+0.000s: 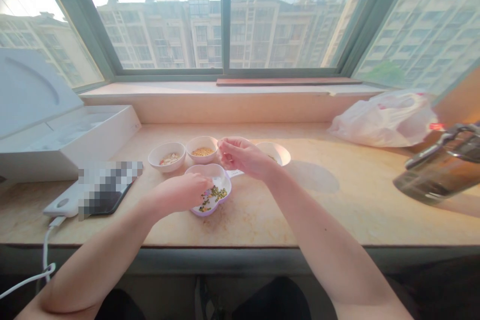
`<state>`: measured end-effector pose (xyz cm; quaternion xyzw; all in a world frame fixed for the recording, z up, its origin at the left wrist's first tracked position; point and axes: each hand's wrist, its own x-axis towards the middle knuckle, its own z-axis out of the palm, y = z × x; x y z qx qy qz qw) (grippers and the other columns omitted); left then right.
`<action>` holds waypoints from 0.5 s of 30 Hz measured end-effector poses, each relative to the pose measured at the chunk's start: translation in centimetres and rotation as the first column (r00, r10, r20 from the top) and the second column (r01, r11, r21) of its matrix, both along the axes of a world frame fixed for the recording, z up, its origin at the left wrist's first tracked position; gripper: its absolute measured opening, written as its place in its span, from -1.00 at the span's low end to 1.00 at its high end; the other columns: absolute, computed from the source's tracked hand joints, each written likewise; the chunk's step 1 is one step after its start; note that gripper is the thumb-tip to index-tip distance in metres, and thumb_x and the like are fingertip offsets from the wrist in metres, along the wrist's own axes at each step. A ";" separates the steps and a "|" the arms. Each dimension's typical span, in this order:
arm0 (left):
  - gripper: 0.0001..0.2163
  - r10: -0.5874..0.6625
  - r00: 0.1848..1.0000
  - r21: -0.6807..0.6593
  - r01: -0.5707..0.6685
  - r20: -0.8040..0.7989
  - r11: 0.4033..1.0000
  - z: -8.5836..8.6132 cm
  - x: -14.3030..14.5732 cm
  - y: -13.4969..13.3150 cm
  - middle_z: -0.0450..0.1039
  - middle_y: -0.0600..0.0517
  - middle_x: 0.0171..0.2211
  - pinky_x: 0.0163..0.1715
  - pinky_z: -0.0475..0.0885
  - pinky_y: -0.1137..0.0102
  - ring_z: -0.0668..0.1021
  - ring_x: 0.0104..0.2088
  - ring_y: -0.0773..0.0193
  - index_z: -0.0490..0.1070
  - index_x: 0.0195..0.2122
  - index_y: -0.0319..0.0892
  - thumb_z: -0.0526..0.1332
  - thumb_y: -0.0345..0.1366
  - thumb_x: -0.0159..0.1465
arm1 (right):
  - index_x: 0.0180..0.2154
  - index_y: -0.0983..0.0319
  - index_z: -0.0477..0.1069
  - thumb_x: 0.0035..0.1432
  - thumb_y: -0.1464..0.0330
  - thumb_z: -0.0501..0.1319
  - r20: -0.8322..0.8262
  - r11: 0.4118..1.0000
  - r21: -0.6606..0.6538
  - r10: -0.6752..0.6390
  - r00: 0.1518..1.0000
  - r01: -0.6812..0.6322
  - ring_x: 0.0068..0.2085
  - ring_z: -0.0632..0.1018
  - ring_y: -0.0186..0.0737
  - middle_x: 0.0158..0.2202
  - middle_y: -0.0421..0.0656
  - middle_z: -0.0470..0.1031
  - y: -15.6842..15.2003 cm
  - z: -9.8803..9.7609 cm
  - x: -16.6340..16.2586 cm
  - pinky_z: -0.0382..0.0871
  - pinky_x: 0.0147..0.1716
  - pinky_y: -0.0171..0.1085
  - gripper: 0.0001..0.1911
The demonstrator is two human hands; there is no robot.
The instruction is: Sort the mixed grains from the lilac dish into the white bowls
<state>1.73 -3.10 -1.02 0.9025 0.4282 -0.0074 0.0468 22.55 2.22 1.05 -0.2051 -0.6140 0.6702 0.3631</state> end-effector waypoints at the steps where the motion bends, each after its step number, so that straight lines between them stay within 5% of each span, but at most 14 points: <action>1: -0.77 0.014 0.999 0.001 -0.014 -0.047 1.000 0.1 0.3 -0.3 0.57 -0.15 -0.40 -0.30 0.48 0.30 0.61 -0.32 0.07 0.57 -0.38 -0.31 0.12 -0.60 0.26 | -0.42 0.21 0.31 0.16 0.01 0.42 -0.008 1.000 -0.004 0.002 1.000 -0.002 -0.51 0.22 -0.44 -0.51 -0.32 0.25 0.0 0.0 0.1 0.10 -0.51 -0.38 -0.52; 7: -0.78 0.045 0.974 0.084 -0.027 -0.220 0.996 0.3 2.4 -1.2 0.58 -0.20 -0.38 -0.41 0.45 0.30 0.65 -0.35 0.00 0.59 -0.33 -0.35 0.14 -0.64 0.25 | -0.42 0.21 0.32 0.17 0.03 0.42 -0.008 1.000 -0.006 0.004 1.000 -0.004 -0.50 0.22 -0.42 -0.52 -0.32 0.23 0.1 0.0 0.2 0.13 -0.48 -0.37 -0.54; 15: -0.80 0.025 0.975 0.131 0.004 -0.219 0.991 0.2 2.9 -0.7 0.56 -0.20 -0.39 -0.43 0.41 0.29 0.64 -0.35 -0.02 0.59 -0.36 -0.33 0.17 -0.62 0.22 | -0.44 0.23 0.33 0.20 0.01 0.39 0.014 0.999 0.032 0.006 1.000 -0.006 -0.49 0.20 -0.41 -0.52 -0.30 0.23 0.3 -0.6 -0.1 0.07 -0.49 -0.36 -0.53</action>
